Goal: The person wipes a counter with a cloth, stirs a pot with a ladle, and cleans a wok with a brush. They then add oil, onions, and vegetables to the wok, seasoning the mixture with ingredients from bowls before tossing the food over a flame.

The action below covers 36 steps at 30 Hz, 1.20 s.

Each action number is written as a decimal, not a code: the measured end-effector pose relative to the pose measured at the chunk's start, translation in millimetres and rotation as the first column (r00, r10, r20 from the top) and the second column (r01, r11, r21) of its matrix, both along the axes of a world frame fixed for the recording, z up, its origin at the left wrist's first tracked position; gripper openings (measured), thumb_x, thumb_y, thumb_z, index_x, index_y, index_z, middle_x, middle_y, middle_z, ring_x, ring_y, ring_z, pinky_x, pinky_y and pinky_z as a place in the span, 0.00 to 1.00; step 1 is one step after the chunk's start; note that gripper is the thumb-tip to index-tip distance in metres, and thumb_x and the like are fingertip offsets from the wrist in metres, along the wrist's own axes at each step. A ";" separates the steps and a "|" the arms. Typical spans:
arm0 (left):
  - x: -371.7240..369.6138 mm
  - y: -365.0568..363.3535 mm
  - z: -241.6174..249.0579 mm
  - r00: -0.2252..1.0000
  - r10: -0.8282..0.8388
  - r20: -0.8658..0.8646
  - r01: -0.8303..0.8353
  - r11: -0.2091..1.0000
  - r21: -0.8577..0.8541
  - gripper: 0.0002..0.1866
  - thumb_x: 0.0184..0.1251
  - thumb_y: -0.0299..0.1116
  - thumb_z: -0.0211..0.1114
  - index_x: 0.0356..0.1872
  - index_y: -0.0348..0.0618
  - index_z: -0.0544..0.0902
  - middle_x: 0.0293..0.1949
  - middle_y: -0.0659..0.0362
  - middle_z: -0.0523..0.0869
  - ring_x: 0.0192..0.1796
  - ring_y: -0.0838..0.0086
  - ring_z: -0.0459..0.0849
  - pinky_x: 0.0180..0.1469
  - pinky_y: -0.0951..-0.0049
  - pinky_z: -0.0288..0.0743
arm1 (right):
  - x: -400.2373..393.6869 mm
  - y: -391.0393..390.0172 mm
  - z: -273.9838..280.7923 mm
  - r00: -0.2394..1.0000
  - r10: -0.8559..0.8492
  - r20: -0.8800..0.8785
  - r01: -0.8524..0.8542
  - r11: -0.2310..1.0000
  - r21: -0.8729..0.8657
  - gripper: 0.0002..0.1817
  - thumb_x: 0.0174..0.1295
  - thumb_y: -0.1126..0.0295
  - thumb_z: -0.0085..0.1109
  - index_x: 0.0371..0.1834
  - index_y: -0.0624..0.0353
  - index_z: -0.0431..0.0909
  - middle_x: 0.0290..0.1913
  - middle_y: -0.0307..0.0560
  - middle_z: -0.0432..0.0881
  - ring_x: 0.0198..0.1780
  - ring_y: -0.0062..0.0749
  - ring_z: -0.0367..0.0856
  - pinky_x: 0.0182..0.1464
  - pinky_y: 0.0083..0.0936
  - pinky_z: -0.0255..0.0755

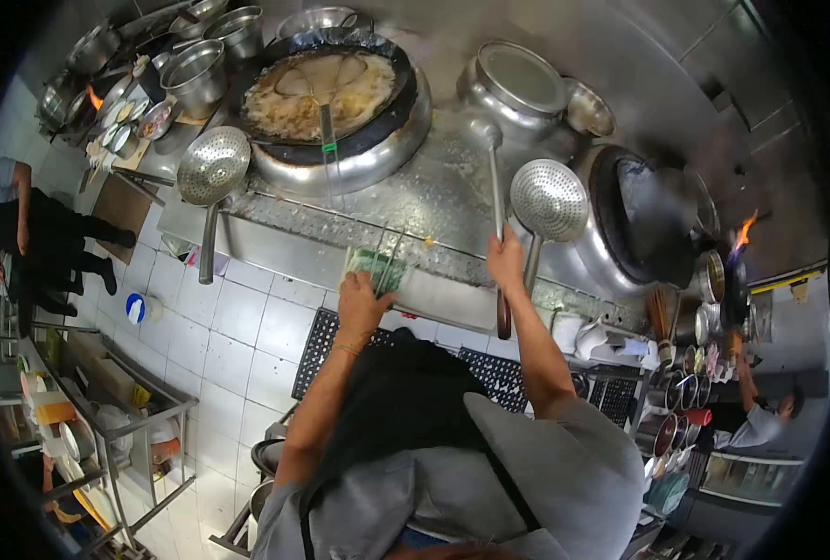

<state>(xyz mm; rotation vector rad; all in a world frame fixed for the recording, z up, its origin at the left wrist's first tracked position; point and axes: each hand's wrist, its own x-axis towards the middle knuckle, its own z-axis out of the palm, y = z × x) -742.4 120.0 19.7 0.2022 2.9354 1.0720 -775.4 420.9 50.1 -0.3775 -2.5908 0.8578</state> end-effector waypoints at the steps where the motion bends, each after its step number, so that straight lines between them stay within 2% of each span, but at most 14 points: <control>1: 2.2 1.1 -5.1 1.000 0.009 -0.006 -0.009 1.000 0.004 0.30 0.47 0.43 0.76 0.46 0.33 0.75 0.46 0.42 0.76 0.50 0.47 0.76 0.51 0.55 0.73 | -17.8 13.1 6.6 0.993 0.033 -0.111 -0.029 0.999 0.041 0.11 0.62 0.72 0.52 0.46 0.64 0.73 0.29 0.61 0.80 0.29 0.60 0.80 0.33 0.42 0.74; 5: 9.9 -1.6 -12.8 0.997 0.060 0.042 -0.059 0.997 -0.043 0.30 0.47 0.42 0.76 0.46 0.33 0.75 0.47 0.41 0.76 0.51 0.46 0.76 0.52 0.54 0.74 | -120.7 60.1 59.3 0.994 -0.102 -0.044 0.068 0.871 -0.486 0.11 0.67 0.68 0.50 0.41 0.67 0.72 0.25 0.51 0.80 0.19 0.37 0.80 0.20 0.36 0.71; 7: 11.8 -3.6 -17.2 0.990 0.103 0.095 -0.104 0.995 0.002 0.26 0.48 0.40 0.75 0.43 0.32 0.77 0.44 0.40 0.79 0.47 0.46 0.80 0.49 0.55 0.75 | -166.4 79.3 82.6 0.977 -0.213 -0.018 0.191 0.908 -0.374 0.11 0.66 0.68 0.51 0.38 0.68 0.73 0.26 0.52 0.81 0.21 0.40 0.82 0.22 0.37 0.73; 9: 12.5 -4.8 -18.9 0.983 0.144 0.110 -0.144 0.990 -0.012 0.23 0.48 0.38 0.74 0.41 0.32 0.78 0.42 0.40 0.81 0.45 0.46 0.81 0.48 0.55 0.76 | -261.8 162.8 -2.4 0.901 -0.354 -0.251 0.366 0.931 0.004 0.13 0.66 0.67 0.53 0.35 0.70 0.73 0.26 0.55 0.81 0.22 0.41 0.83 0.23 0.38 0.74; 13: 16.8 -2.6 -16.8 0.982 0.179 0.055 -0.181 0.983 0.015 0.16 0.47 0.34 0.71 0.32 0.31 0.81 0.34 0.40 0.84 0.38 0.46 0.83 0.43 0.55 0.77 | -290.4 160.6 30.6 0.854 -0.520 0.010 0.513 0.840 -0.178 0.12 0.65 0.67 0.54 0.32 0.68 0.75 0.24 0.53 0.80 0.20 0.40 0.81 0.21 0.37 0.72; 15: 21.2 -3.0 -8.5 0.975 0.204 0.089 -0.212 0.973 0.090 0.15 0.46 0.34 0.71 0.29 0.30 0.81 0.30 0.40 0.83 0.36 0.47 0.84 0.41 0.56 0.77 | -286.4 161.3 52.2 0.971 -0.180 0.159 0.232 0.531 -0.815 0.12 0.65 0.66 0.56 0.30 0.64 0.74 0.22 0.48 0.77 0.20 0.36 0.78 0.21 0.31 0.71; 16: 22.9 -0.9 -1.8 0.968 0.216 0.128 -0.236 0.958 0.166 0.15 0.45 0.34 0.71 0.26 0.29 0.81 0.27 0.41 0.83 0.33 0.49 0.84 0.38 0.57 0.77 | -281.7 150.7 69.0 0.978 -0.147 0.152 0.196 0.369 -0.909 0.11 0.68 0.68 0.52 0.28 0.59 0.69 0.18 0.41 0.70 0.18 0.30 0.71 0.20 0.25 0.67; 17: 23.3 2.1 6.0 0.969 0.213 0.128 -0.232 0.958 0.169 0.15 0.45 0.34 0.71 0.26 0.29 0.81 0.27 0.41 0.83 0.33 0.49 0.84 0.38 0.57 0.77 | -289.4 158.1 66.5 0.977 -0.150 0.150 0.196 0.371 -0.908 0.11 0.68 0.68 0.52 0.28 0.59 0.69 0.18 0.41 0.70 0.18 0.30 0.71 0.20 0.25 0.67; 19: 24.8 5.8 19.1 0.934 0.313 0.172 -0.345 0.916 0.205 0.15 0.45 0.34 0.70 0.22 0.28 0.80 0.22 0.41 0.82 0.27 0.52 0.84 0.33 0.60 0.76 | -299.5 162.8 65.6 0.996 0.039 -0.086 -0.073 -0.257 -0.964 0.12 0.71 0.73 0.44 0.26 0.56 0.62 0.17 0.38 0.64 0.17 0.26 0.66 0.19 0.24 0.63; 20: 25.2 4.8 8.4 0.931 0.335 0.146 -0.362 0.897 0.255 0.15 0.44 0.34 0.70 0.23 0.28 0.79 0.22 0.43 0.81 0.25 0.55 0.82 0.30 0.62 0.75 | -303.9 167.7 67.3 0.996 0.029 -0.084 -0.065 -0.405 -0.912 0.12 0.72 0.76 0.38 0.27 0.56 0.59 0.18 0.37 0.62 0.17 0.24 0.62 0.19 0.22 0.59; 25: 23.0 -3.7 23.7 0.927 0.354 0.124 -0.374 0.886 0.273 0.15 0.45 0.32 0.70 0.23 0.28 0.78 0.20 0.45 0.80 0.23 0.56 0.80 0.30 0.63 0.75 | -283.3 182.1 69.6 0.951 0.185 -0.248 -0.067 -0.659 -0.749 0.11 0.72 0.77 0.40 0.28 0.60 0.60 0.21 0.39 0.64 0.18 0.24 0.62 0.21 0.20 0.60; 27: 23.9 -12.9 32.7 0.929 0.369 0.037 -0.368 0.902 0.225 0.15 0.46 0.32 0.70 0.22 0.29 0.77 0.20 0.46 0.79 0.23 0.56 0.79 0.30 0.62 0.74 | -262.6 184.4 72.8 0.943 0.157 -0.295 -0.114 -0.678 -0.726 0.09 0.72 0.75 0.43 0.31 0.62 0.61 0.21 0.38 0.65 0.18 0.22 0.62 0.20 0.19 0.57; 34: 19.9 -44.9 29.9 0.922 0.387 0.021 -0.382 0.897 0.221 0.15 0.45 0.32 0.70 0.22 0.29 0.77 0.23 0.44 0.80 0.27 0.52 0.80 0.32 0.60 0.74 | -191.3 203.2 109.8 0.954 0.295 -0.049 0.053 -0.326 -0.944 0.09 0.73 0.68 0.46 0.36 0.61 0.64 0.23 0.36 0.66 0.19 0.19 0.65 0.18 0.19 0.57; 36: 17.4 -50.1 25.4 0.925 0.376 -0.049 -0.359 0.910 0.209 0.14 0.44 0.32 0.70 0.22 0.29 0.77 0.23 0.44 0.80 0.27 0.51 0.80 0.33 0.59 0.74 | -167.0 187.6 129.9 0.972 0.164 0.168 0.169 0.005 -0.986 0.10 0.72 0.68 0.48 0.32 0.61 0.66 0.22 0.38 0.68 0.17 0.22 0.66 0.18 0.21 0.59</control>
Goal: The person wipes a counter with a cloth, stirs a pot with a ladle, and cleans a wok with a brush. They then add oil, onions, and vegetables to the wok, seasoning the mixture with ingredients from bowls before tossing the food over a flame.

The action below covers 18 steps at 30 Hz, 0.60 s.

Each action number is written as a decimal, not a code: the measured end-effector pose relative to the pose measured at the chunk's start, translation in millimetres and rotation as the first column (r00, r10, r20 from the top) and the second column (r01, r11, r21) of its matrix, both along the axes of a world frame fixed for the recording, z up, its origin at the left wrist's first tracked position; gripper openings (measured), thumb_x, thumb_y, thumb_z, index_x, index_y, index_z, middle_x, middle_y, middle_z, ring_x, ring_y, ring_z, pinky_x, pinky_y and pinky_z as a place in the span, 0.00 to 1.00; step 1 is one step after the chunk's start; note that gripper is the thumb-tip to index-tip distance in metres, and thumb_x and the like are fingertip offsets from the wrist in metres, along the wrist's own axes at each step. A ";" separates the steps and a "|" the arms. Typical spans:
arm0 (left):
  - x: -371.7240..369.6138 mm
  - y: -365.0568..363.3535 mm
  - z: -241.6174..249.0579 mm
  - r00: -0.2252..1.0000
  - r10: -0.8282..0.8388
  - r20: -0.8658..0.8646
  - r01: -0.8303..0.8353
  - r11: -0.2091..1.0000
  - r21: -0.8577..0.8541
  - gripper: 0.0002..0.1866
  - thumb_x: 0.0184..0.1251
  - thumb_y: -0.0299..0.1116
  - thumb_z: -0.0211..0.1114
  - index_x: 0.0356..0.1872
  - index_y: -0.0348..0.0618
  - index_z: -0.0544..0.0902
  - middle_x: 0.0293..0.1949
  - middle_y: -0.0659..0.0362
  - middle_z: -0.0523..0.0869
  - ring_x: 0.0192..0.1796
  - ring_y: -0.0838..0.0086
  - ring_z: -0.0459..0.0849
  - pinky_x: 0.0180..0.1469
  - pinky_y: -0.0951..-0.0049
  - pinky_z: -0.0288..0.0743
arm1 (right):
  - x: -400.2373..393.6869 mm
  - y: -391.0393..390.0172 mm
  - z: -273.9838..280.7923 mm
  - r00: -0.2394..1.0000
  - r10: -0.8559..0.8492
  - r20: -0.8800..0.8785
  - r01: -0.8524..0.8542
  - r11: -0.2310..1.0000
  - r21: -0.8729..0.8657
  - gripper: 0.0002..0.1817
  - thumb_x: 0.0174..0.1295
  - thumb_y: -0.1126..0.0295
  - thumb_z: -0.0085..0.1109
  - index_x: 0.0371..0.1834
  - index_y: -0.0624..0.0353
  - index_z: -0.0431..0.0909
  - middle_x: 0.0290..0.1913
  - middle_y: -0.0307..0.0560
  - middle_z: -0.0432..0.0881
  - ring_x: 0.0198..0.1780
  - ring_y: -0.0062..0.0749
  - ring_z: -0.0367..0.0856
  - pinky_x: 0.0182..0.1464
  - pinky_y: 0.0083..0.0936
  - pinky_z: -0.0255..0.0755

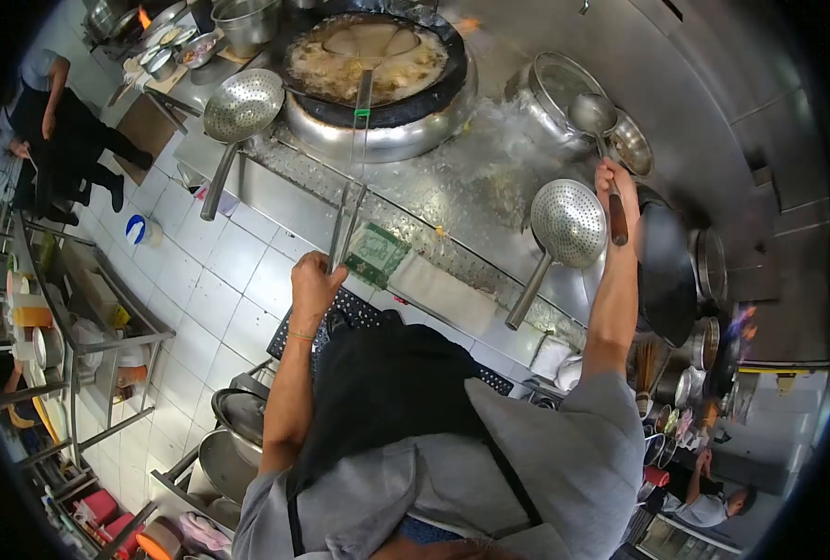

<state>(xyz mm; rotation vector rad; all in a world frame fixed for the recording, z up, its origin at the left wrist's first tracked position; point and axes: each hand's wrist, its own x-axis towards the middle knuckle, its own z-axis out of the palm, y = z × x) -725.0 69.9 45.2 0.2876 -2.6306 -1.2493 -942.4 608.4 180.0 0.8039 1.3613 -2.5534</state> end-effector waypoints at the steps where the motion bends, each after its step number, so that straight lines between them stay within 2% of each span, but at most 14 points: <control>1: -1.7 -1.3 -1.5 1.000 0.000 0.003 0.000 1.000 0.008 0.14 0.44 0.32 0.70 0.22 0.29 0.77 0.23 0.44 0.80 0.27 0.51 0.80 0.33 0.59 0.74 | 11.9 -11.0 6.3 1.000 0.000 0.003 0.000 1.000 0.008 0.10 0.72 0.68 0.48 0.32 0.61 0.66 0.22 0.38 0.68 0.17 0.22 0.66 0.18 0.21 0.59; 2: -2.7 -1.6 -2.6 1.000 -0.004 0.011 0.004 0.999 0.038 0.15 0.44 0.33 0.70 0.22 0.29 0.77 0.23 0.44 0.80 0.27 0.50 0.80 0.34 0.59 0.74 | 24.6 -23.0 10.6 1.000 0.002 0.008 -0.004 0.964 0.264 0.11 0.71 0.67 0.48 0.31 0.59 0.67 0.21 0.38 0.69 0.16 0.21 0.67 0.16 0.20 0.59; 3: -4.1 -2.6 -4.0 1.000 -0.008 0.019 0.006 0.998 0.068 0.15 0.44 0.33 0.70 0.23 0.29 0.78 0.23 0.43 0.80 0.28 0.50 0.80 0.34 0.58 0.74 | 36.7 -31.7 12.4 1.000 0.006 0.014 -0.012 0.864 0.503 0.12 0.71 0.66 0.48 0.29 0.58 0.68 0.21 0.39 0.70 0.16 0.21 0.68 0.14 0.20 0.59; 4: -5.7 -4.7 -7.4 0.999 -0.031 0.022 0.031 0.999 0.035 0.16 0.44 0.35 0.71 0.24 0.30 0.78 0.24 0.43 0.80 0.29 0.49 0.80 0.35 0.57 0.74 | 49.6 -38.4 15.1 0.993 0.104 0.048 -0.110 0.745 0.658 0.13 0.68 0.65 0.50 0.25 0.56 0.69 0.18 0.40 0.71 0.13 0.24 0.68 0.13 0.23 0.60; 5: -6.6 -6.0 -10.3 0.999 -0.026 0.029 0.024 0.999 0.040 0.16 0.44 0.35 0.71 0.24 0.30 0.78 0.24 0.43 0.80 0.29 0.49 0.80 0.35 0.57 0.74 | 61.9 -49.5 15.4 0.992 0.110 0.055 -0.119 0.741 0.661 0.13 0.68 0.65 0.50 0.25 0.56 0.69 0.18 0.40 0.71 0.13 0.24 0.68 0.13 0.23 0.60; 7: -6.6 -6.2 -12.9 0.995 -0.097 -0.015 0.097 0.995 0.036 0.17 0.45 0.36 0.71 0.25 0.30 0.79 0.26 0.43 0.81 0.31 0.49 0.81 0.36 0.57 0.75 | 90.1 -88.2 22.0 0.987 0.158 0.013 -0.105 0.588 0.802 0.10 0.64 0.68 0.51 0.24 0.58 0.72 0.16 0.40 0.70 0.12 0.26 0.69 0.13 0.24 0.61; 8: -5.7 -4.8 -11.6 0.994 -0.106 0.016 0.105 0.993 0.062 0.17 0.45 0.37 0.72 0.26 0.31 0.80 0.27 0.42 0.81 0.34 0.48 0.82 0.37 0.55 0.75 | 99.5 -93.9 9.5 0.987 0.158 0.043 -0.125 0.558 0.820 0.07 0.63 0.70 0.50 0.31 0.62 0.74 0.17 0.40 0.71 0.14 0.27 0.70 0.16 0.24 0.63; 9: -6.4 -1.2 -9.5 0.994 -0.107 0.020 0.106 0.992 0.067 0.17 0.45 0.37 0.72 0.26 0.31 0.80 0.27 0.42 0.81 0.34 0.48 0.82 0.37 0.55 0.75 | 108.8 -97.5 -10.2 0.985 0.154 0.072 -0.143 0.528 0.837 0.09 0.61 0.72 0.50 0.37 0.66 0.77 0.19 0.40 0.72 0.15 0.27 0.71 0.18 0.24 0.65; 11: -7.7 8.0 -6.6 0.980 -0.199 0.024 0.197 0.978 0.062 0.17 0.45 0.37 0.72 0.26 0.32 0.79 0.30 0.42 0.81 0.35 0.47 0.82 0.39 0.54 0.76 | 135.6 -126.7 -51.3 0.991 0.131 0.002 -0.064 0.474 0.878 0.17 0.59 0.73 0.51 0.51 0.66 0.78 0.24 0.46 0.79 0.21 0.33 0.78 0.24 0.31 0.73; 13: -9.2 22.0 -17.0 0.962 -0.272 -0.039 0.272 0.962 0.015 0.17 0.45 0.37 0.73 0.26 0.33 0.78 0.32 0.41 0.81 0.36 0.46 0.81 0.40 0.53 0.76 | 150.7 -147.3 -120.8 0.991 0.129 -0.048 0.029 0.141 0.990 0.26 0.57 0.74 0.54 0.63 0.63 0.72 0.31 0.56 0.84 0.32 0.46 0.84 0.36 0.38 0.77; 15: -11.7 37.4 -29.8 0.948 -0.318 -0.001 0.318 0.948 -0.001 0.17 0.45 0.37 0.72 0.28 0.33 0.77 0.33 0.42 0.82 0.37 0.47 0.82 0.41 0.53 0.77 | 174.3 -221.1 -117.0 0.995 0.057 0.084 -0.075 -0.143 0.987 0.28 0.56 0.72 0.59 0.63 0.61 0.71 0.38 0.62 0.84 0.42 0.55 0.84 0.46 0.43 0.76; 16: -12.0 43.1 -32.2 0.947 -0.321 -0.016 0.321 0.947 -0.020 0.18 0.46 0.37 0.71 0.30 0.33 0.77 0.34 0.42 0.82 0.38 0.47 0.82 0.42 0.54 0.77 | 179.6 -240.0 -129.7 0.995 0.046 0.093 -0.086 -0.142 0.986 0.28 0.56 0.72 0.59 0.63 0.61 0.71 0.38 0.62 0.84 0.42 0.55 0.84 0.46 0.43 0.76; 17: -12.4 46.0 -36.0 0.945 -0.326 -0.030 0.324 0.945 -0.042 0.18 0.47 0.37 0.71 0.32 0.33 0.77 0.34 0.43 0.82 0.39 0.48 0.82 0.43 0.54 0.78 | 184.1 -254.2 -147.7 0.997 0.004 0.071 -0.069 -0.194 0.979 0.28 0.56 0.70 0.60 0.63 0.61 0.71 0.41 0.63 0.83 0.42 0.59 0.83 0.45 0.44 0.75; 18: -12.1 47.2 -41.6 0.936 -0.350 0.029 0.351 0.933 -0.075 0.19 0.48 0.37 0.70 0.35 0.33 0.76 0.36 0.43 0.82 0.41 0.49 0.82 0.43 0.56 0.78 | 189.9 -265.6 -161.7 0.998 -0.040 0.051 -0.059 -0.244 0.968 0.28 0.56 0.69 0.62 0.62 0.61 0.71 0.43 0.65 0.82 0.42 0.62 0.82 0.45 0.46 0.75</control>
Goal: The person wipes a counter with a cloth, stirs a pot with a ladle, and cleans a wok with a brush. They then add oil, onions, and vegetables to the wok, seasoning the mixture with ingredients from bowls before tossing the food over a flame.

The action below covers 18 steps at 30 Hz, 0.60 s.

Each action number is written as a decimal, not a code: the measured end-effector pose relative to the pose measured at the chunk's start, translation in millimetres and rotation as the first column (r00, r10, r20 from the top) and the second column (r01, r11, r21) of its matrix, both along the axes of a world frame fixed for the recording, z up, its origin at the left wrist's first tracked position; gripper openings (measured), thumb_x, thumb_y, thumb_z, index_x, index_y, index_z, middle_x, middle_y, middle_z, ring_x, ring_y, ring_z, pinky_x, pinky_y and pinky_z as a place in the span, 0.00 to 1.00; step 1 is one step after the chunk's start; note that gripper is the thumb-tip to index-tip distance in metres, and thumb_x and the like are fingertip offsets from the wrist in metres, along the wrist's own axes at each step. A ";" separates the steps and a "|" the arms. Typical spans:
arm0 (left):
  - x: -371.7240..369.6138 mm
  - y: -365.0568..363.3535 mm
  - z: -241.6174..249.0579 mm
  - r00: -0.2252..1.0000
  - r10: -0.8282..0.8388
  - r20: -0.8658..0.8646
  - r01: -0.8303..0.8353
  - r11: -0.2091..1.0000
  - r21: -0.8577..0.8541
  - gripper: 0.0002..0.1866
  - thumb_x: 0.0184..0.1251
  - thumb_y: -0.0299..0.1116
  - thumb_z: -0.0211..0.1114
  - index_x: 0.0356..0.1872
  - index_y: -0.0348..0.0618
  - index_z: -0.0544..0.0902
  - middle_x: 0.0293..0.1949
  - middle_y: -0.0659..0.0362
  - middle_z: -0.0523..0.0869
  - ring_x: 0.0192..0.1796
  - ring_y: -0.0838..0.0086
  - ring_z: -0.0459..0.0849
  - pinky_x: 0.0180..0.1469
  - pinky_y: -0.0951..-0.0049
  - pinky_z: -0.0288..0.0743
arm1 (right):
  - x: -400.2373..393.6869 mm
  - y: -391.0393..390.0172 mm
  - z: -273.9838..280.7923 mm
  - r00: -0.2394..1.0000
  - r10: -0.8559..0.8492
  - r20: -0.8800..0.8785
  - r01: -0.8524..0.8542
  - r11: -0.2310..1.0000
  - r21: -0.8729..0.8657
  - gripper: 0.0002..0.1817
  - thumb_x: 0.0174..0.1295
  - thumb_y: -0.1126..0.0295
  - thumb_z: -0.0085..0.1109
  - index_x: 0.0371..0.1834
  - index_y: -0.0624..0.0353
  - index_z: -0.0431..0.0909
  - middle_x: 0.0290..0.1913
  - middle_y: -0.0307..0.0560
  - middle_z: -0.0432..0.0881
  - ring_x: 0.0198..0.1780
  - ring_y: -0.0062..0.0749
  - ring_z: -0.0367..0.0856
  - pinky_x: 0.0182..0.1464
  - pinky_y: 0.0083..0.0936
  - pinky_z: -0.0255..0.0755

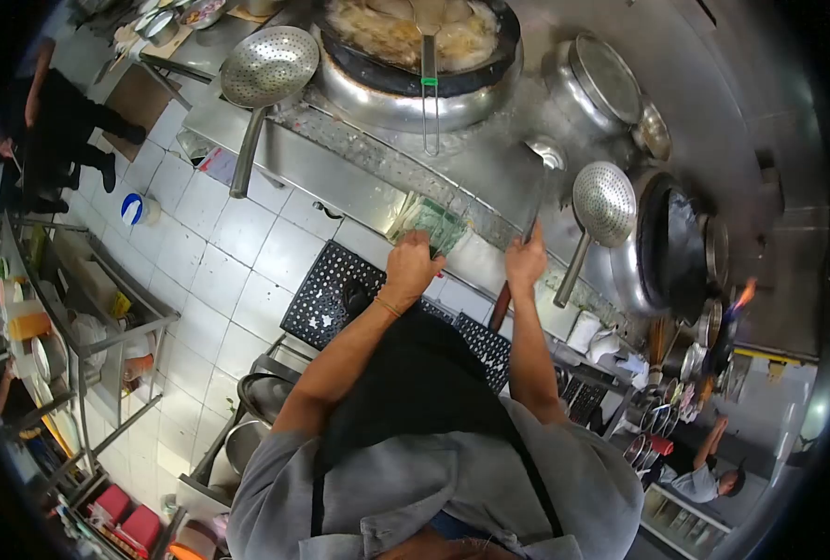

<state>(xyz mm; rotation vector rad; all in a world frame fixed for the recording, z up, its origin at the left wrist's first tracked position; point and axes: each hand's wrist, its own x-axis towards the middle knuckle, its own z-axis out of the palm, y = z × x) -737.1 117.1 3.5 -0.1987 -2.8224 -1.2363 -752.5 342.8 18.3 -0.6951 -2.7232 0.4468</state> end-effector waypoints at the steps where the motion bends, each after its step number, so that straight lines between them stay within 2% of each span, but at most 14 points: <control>1: 2.0 -1.9 -2.2 1.000 -0.023 0.016 0.023 1.000 -0.005 0.19 0.48 0.37 0.70 0.35 0.33 0.76 0.36 0.43 0.82 0.41 0.49 0.82 0.43 0.56 0.78 | 5.7 -8.0 -8.5 1.000 -0.023 0.016 0.023 1.000 -0.005 0.28 0.56 0.69 0.62 0.62 0.61 0.71 0.43 0.65 0.82 0.42 0.62 0.82 0.45 0.46 0.75; 4: 2.9 -5.0 -5.2 0.987 -0.047 0.151 0.047 0.999 0.001 0.20 0.52 0.39 0.69 0.39 0.33 0.76 0.39 0.42 0.81 0.43 0.48 0.82 0.44 0.55 0.78 | 17.3 -22.3 -15.6 0.997 0.016 -0.079 -0.019 0.999 -0.032 0.26 0.57 0.66 0.62 0.58 0.64 0.73 0.46 0.66 0.75 0.45 0.64 0.77 0.48 0.48 0.73; 5: 4.5 -7.7 -6.3 0.982 -0.097 0.160 0.099 0.995 -0.005 0.20 0.52 0.39 0.69 0.39 0.33 0.76 0.39 0.42 0.81 0.43 0.48 0.82 0.44 0.55 0.78 | 23.6 -26.1 -10.1 0.997 -0.035 -0.071 0.033 0.999 -0.039 0.26 0.57 0.66 0.62 0.58 0.64 0.73 0.46 0.66 0.75 0.45 0.64 0.77 0.48 0.48 0.73; 7: 4.5 -11.3 -7.2 0.992 -0.046 0.121 0.043 0.999 0.029 0.21 0.55 0.40 0.69 0.42 0.33 0.76 0.41 0.42 0.82 0.44 0.46 0.81 0.45 0.55 0.77 | 38.9 -25.7 2.9 0.971 0.157 -0.182 -0.145 0.986 0.075 0.25 0.57 0.67 0.61 0.57 0.69 0.73 0.44 0.67 0.76 0.47 0.62 0.75 0.52 0.46 0.71; 8: 4.1 -16.2 -3.4 0.987 -0.050 0.155 0.043 0.998 0.044 0.21 0.55 0.40 0.69 0.42 0.33 0.77 0.42 0.41 0.82 0.45 0.45 0.81 0.46 0.56 0.77 | 53.0 -27.1 12.3 0.972 0.194 -0.131 -0.195 0.981 0.006 0.24 0.61 0.69 0.59 0.58 0.71 0.71 0.51 0.70 0.74 0.52 0.63 0.73 0.58 0.45 0.67; 9: 3.7 -21.5 -2.1 0.980 -0.080 0.180 0.067 0.995 0.073 0.22 0.56 0.41 0.70 0.43 0.33 0.77 0.42 0.40 0.82 0.45 0.44 0.81 0.47 0.58 0.77 | 69.2 -25.9 3.9 0.934 0.257 -0.247 -0.226 0.963 0.145 0.20 0.60 0.71 0.58 0.54 0.72 0.73 0.50 0.70 0.75 0.52 0.64 0.72 0.57 0.48 0.66; 10: 4.5 -26.1 -21.9 0.961 -0.126 0.246 0.060 0.964 0.260 0.20 0.55 0.37 0.71 0.44 0.33 0.77 0.43 0.41 0.83 0.45 0.47 0.84 0.48 0.60 0.76 | 85.4 -20.8 8.3 0.910 0.326 -0.256 -0.327 0.944 0.043 0.18 0.58 0.74 0.58 0.51 0.72 0.73 0.48 0.70 0.75 0.52 0.64 0.72 0.58 0.48 0.66; 11: 6.6 -26.3 3.4 0.970 -0.148 0.194 0.061 0.917 0.393 0.21 0.55 0.33 0.73 0.46 0.32 0.77 0.43 0.44 0.85 0.45 0.55 0.85 0.49 0.63 0.76 | 102.0 -29.5 17.3 0.944 0.179 -0.277 -0.231 0.958 -0.167 0.16 0.55 0.77 0.59 0.48 0.69 0.75 0.46 0.68 0.76 0.52 0.62 0.73 0.58 0.48 0.67; 12: 7.6 -31.0 9.9 0.978 -0.104 0.183 0.049 0.958 0.283 0.22 0.55 0.29 0.73 0.49 0.30 0.77 0.43 0.47 0.85 0.45 0.61 0.85 0.49 0.64 0.77 | 120.5 -29.8 18.2 0.918 0.255 -0.303 -0.272 0.962 -0.014 0.16 0.52 0.78 0.61 0.47 0.66 0.76 0.46 0.64 0.76 0.51 0.60 0.74 0.56 0.44 0.70; 13: 8.3 -38.5 28.7 0.975 -0.163 0.148 0.125 0.964 0.233 0.23 0.56 0.31 0.73 0.49 0.29 0.76 0.43 0.46 0.85 0.45 0.62 0.85 0.47 0.66 0.78 | 137.0 -33.8 33.4 0.923 0.183 -0.338 -0.260 0.945 -0.198 0.17 0.51 0.78 0.63 0.47 0.64 0.77 0.47 0.61 0.75 0.50 0.58 0.74 0.54 0.41 0.72; 14: 3.7 -49.7 7.6 0.984 -0.159 0.074 0.131 0.948 0.290 0.23 0.57 0.32 0.73 0.49 0.28 0.76 0.40 0.46 0.85 0.43 0.65 0.85 0.44 0.68 0.78 | 154.9 -39.0 53.5 0.932 0.096 -0.349 -0.174 0.964 -0.200 0.18 0.52 0.77 0.63 0.48 0.65 0.77 0.48 0.60 0.74 0.50 0.57 0.75 0.53 0.39 0.72; 15: 10.7 -43.5 43.5 0.992 -0.119 0.036 0.116 0.990 0.077 0.24 0.59 0.34 0.72 0.50 0.27 0.76 0.37 0.48 0.85 0.37 0.68 0.84 0.39 0.70 0.77 | 174.5 -36.6 48.1 0.940 0.041 -0.337 -0.134 0.957 -0.256 0.17 0.52 0.77 0.61 0.47 0.66 0.77 0.46 0.61 0.74 0.51 0.56 0.74 0.54 0.43 0.71; 16: 7.4 -45.9 38.8 0.992 -0.070 0.102 0.072 0.997 -0.023 0.24 0.61 0.36 0.71 0.51 0.28 0.75 0.32 0.53 0.83 0.31 0.71 0.79 0.35 0.71 0.75 | 194.7 -34.0 42.0 0.952 -0.016 -0.307 -0.082 0.949 -0.303 0.17 0.53 0.77 0.61 0.47 0.65 0.77 0.48 0.61 0.73 0.51 0.56 0.74 0.53 0.43 0.72; 18: 8.7 -23.5 50.4 0.986 -0.165 0.018 0.164 0.986 0.039 0.22 0.64 0.36 0.69 0.52 0.31 0.75 0.29 0.57 0.80 0.29 0.74 0.75 0.32 0.73 0.72 | 232.7 -21.5 23.3 0.945 -0.089 -0.314 -0.006 0.957 -0.289 0.17 0.53 0.76 0.61 0.48 0.65 0.77 0.47 0.61 0.73 0.50 0.56 0.75 0.53 0.43 0.72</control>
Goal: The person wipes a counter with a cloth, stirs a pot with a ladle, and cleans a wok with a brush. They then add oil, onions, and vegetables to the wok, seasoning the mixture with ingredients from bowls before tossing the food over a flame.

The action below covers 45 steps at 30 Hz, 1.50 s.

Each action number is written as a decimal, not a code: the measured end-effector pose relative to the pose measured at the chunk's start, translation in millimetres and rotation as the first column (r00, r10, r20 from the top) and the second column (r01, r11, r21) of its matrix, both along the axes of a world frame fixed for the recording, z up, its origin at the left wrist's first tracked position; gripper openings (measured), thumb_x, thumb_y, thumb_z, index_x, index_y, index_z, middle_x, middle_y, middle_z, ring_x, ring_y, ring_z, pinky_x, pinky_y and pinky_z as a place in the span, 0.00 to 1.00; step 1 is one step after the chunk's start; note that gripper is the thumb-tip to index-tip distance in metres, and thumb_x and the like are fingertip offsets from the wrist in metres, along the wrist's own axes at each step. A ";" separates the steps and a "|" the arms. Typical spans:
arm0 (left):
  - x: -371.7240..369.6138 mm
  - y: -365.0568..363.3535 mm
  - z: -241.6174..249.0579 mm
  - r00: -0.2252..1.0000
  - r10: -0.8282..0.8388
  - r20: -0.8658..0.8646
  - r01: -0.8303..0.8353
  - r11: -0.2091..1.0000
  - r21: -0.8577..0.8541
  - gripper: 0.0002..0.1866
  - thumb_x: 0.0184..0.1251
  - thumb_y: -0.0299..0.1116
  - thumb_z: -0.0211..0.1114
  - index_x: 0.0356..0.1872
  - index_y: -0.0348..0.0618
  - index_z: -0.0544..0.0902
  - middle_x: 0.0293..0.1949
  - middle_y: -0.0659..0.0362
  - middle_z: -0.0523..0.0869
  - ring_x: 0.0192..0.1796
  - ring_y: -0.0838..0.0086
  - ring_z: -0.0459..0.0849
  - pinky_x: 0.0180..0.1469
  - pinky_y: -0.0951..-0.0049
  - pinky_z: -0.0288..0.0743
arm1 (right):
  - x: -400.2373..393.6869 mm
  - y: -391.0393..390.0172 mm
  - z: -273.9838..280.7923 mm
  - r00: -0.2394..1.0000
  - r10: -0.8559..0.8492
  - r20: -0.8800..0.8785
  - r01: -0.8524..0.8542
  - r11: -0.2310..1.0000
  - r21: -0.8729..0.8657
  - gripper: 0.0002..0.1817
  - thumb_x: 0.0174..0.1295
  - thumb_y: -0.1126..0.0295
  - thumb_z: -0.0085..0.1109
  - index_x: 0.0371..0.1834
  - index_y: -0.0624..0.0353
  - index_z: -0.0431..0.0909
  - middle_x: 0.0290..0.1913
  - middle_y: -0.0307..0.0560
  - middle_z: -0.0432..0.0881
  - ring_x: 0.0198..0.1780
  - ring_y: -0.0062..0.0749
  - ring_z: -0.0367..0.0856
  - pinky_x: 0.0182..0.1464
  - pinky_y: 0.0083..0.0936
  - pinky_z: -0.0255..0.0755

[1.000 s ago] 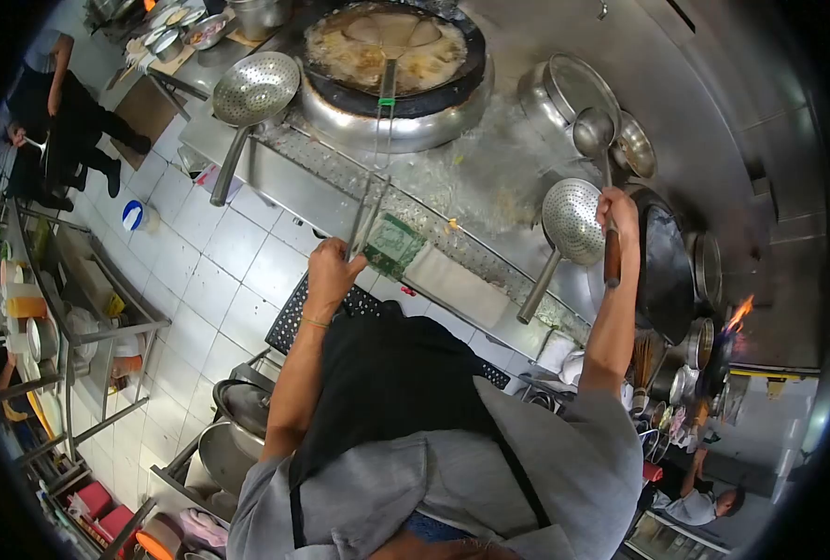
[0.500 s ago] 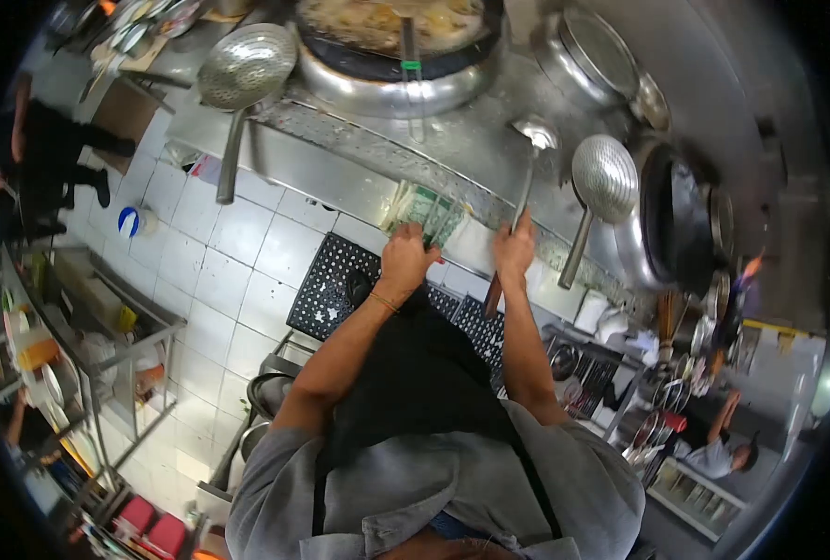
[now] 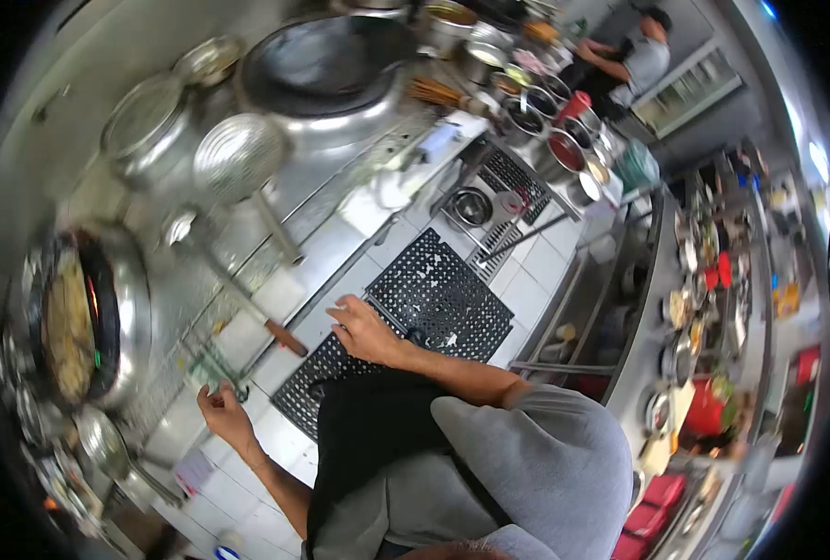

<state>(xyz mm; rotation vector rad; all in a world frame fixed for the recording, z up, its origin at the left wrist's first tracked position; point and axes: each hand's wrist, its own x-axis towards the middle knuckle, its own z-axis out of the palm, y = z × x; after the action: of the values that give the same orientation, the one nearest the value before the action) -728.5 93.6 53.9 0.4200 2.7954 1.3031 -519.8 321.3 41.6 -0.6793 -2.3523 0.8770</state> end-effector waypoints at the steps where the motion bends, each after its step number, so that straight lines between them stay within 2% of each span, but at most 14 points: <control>1: 8.3 19.3 18.0 0.999 -0.049 0.002 0.048 0.998 0.033 0.21 0.64 0.35 0.68 0.53 0.32 0.75 0.29 0.59 0.79 0.29 0.76 0.75 0.33 0.74 0.71 | 20.5 6.8 -8.2 1.000 -0.025 0.013 0.025 1.000 0.002 0.17 0.54 0.76 0.61 0.49 0.65 0.77 0.47 0.61 0.73 0.49 0.56 0.75 0.52 0.43 0.72; 6: 45.3 144.4 48.6 0.830 -0.554 -0.070 0.555 0.806 0.205 0.18 0.67 0.29 0.65 0.54 0.33 0.74 0.32 0.62 0.78 0.32 0.81 0.72 0.36 0.79 0.69 | 106.9 48.6 -53.7 0.957 -0.256 0.136 0.266 0.962 -0.056 0.15 0.53 0.75 0.61 0.46 0.65 0.79 0.44 0.61 0.73 0.46 0.55 0.76 0.48 0.43 0.73; 10: 110.3 224.7 29.7 0.340 -0.938 0.066 0.939 0.334 -0.080 0.16 0.66 0.28 0.64 0.52 0.33 0.76 0.29 0.62 0.78 0.30 0.81 0.71 0.34 0.79 0.70 | 194.4 67.8 -82.4 0.787 -0.441 0.432 0.483 0.876 0.016 0.12 0.48 0.73 0.62 0.37 0.64 0.80 0.42 0.59 0.76 0.44 0.53 0.80 0.44 0.42 0.77; 13: 167.5 251.2 19.0 0.014 -0.939 0.345 0.958 -0.086 -0.274 0.20 0.63 0.35 0.67 0.52 0.34 0.78 0.34 0.54 0.84 0.33 0.70 0.81 0.39 0.69 0.76 | 254.9 74.0 -102.4 0.667 -0.489 0.563 0.619 0.784 -0.053 0.12 0.51 0.74 0.59 0.39 0.64 0.80 0.44 0.59 0.77 0.46 0.53 0.80 0.47 0.43 0.77; 17: 207.9 274.2 8.1 -0.169 -0.835 0.523 0.901 -0.346 -0.261 0.22 0.62 0.37 0.68 0.54 0.34 0.79 0.39 0.48 0.85 0.37 0.63 0.84 0.42 0.65 0.77 | 335.0 53.5 -114.6 0.467 -0.573 0.673 0.845 0.514 -0.149 0.13 0.53 0.74 0.57 0.42 0.64 0.81 0.47 0.63 0.78 0.51 0.54 0.80 0.50 0.43 0.76; 19: 206.7 288.5 -3.9 -0.272 -0.849 0.453 0.904 -0.387 -0.183 0.23 0.62 0.37 0.67 0.55 0.35 0.79 0.41 0.46 0.84 0.38 0.61 0.84 0.43 0.66 0.77 | 369.8 25.1 -143.9 0.357 -0.687 0.633 0.929 0.329 -0.167 0.15 0.53 0.73 0.55 0.44 0.65 0.80 0.44 0.63 0.80 0.49 0.54 0.80 0.51 0.43 0.76; 25: 204.3 321.2 -5.8 -0.347 -0.835 0.428 0.743 -0.523 -0.418 0.24 0.63 0.37 0.66 0.54 0.30 0.78 0.47 0.42 0.83 0.47 0.51 0.81 0.53 0.59 0.73 | 416.3 -141.6 -226.9 -0.062 -0.729 0.681 0.974 -0.193 -0.118 0.13 0.55 0.72 0.52 0.41 0.64 0.82 0.44 0.68 0.81 0.50 0.61 0.79 0.54 0.47 0.73; 27: 202.1 325.0 -7.1 -0.460 -0.855 0.240 0.737 -0.518 -0.434 0.24 0.64 0.38 0.65 0.54 0.29 0.77 0.48 0.41 0.82 0.48 0.51 0.81 0.54 0.58 0.72 | 401.7 -207.5 -243.3 -0.098 -0.569 0.816 0.954 -0.286 -0.086 0.15 0.54 0.69 0.53 0.41 0.64 0.82 0.45 0.65 0.82 0.50 0.60 0.80 0.55 0.46 0.73; 31: 222.3 314.9 33.6 -0.355 -0.859 0.368 0.820 -0.475 -0.318 0.24 0.63 0.38 0.65 0.54 0.30 0.77 0.49 0.41 0.82 0.50 0.51 0.82 0.55 0.59 0.74 | 331.9 -311.1 -305.4 0.018 -0.361 0.932 0.934 -0.327 -0.145 0.11 0.48 0.67 0.58 0.29 0.63 0.84 0.34 0.60 0.85 0.37 0.56 0.84 0.43 0.46 0.78; 34: 209.0 306.4 14.3 -0.305 -0.782 0.543 0.839 -0.490 -0.235 0.24 0.62 0.38 0.66 0.54 0.30 0.77 0.47 0.41 0.83 0.49 0.51 0.82 0.54 0.59 0.75 | 265.5 -342.8 -324.2 0.410 -0.167 0.897 0.491 -0.788 -0.371 0.14 0.50 0.66 0.58 0.34 0.64 0.85 0.43 0.60 0.85 0.46 0.50 0.85 0.47 0.44 0.78; 36: 185.9 298.7 -9.0 -0.345 -0.792 0.504 0.816 -0.518 -0.256 0.25 0.62 0.38 0.67 0.54 0.30 0.77 0.46 0.41 0.83 0.47 0.52 0.83 0.52 0.59 0.75 | 224.3 -348.9 -302.7 0.241 -0.232 0.942 0.907 -0.292 -0.304 0.14 0.48 0.72 0.55 0.36 0.63 0.85 0.45 0.60 0.84 0.48 0.53 0.84 0.49 0.43 0.78; 41: 164.9 293.2 -20.2 -0.359 -0.787 0.502 0.784 -0.546 -0.295 0.25 0.63 0.39 0.65 0.55 0.31 0.78 0.47 0.41 0.83 0.49 0.51 0.82 0.52 0.59 0.75 | 225.2 -288.8 -228.8 0.315 -0.099 0.944 0.852 -0.408 -0.327 0.22 0.50 0.69 0.53 0.49 0.62 0.82 0.56 0.64 0.79 0.58 0.54 0.78 0.60 0.41 0.72; 43: 167.1 298.4 -15.4 -0.363 -0.778 0.513 0.778 -0.556 -0.293 0.25 0.63 0.40 0.65 0.55 0.31 0.78 0.47 0.41 0.83 0.50 0.51 0.82 0.53 0.59 0.74 | 236.9 -279.8 -218.9 0.127 -0.219 0.967 0.740 -0.629 -0.239 0.22 0.50 0.67 0.53 0.49 0.59 0.82 0.56 0.62 0.78 0.59 0.54 0.77 0.61 0.41 0.71; 45: 166.0 302.6 -14.3 -0.365 -0.772 0.521 0.772 -0.564 -0.294 0.24 0.64 0.40 0.65 0.55 0.31 0.78 0.48 0.41 0.83 0.51 0.51 0.81 0.54 0.59 0.74 | 255.6 -277.5 -239.5 0.049 -0.278 0.959 0.747 -0.627 -0.220 0.22 0.52 0.66 0.53 0.50 0.60 0.81 0.57 0.61 0.78 0.59 0.54 0.77 0.60 0.42 0.71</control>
<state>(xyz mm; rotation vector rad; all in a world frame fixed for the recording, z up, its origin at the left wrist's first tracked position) -562.5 396.2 39.6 2.0290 1.1150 -0.2515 -264.3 43.8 -197.9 -2.8341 -0.0721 1.3665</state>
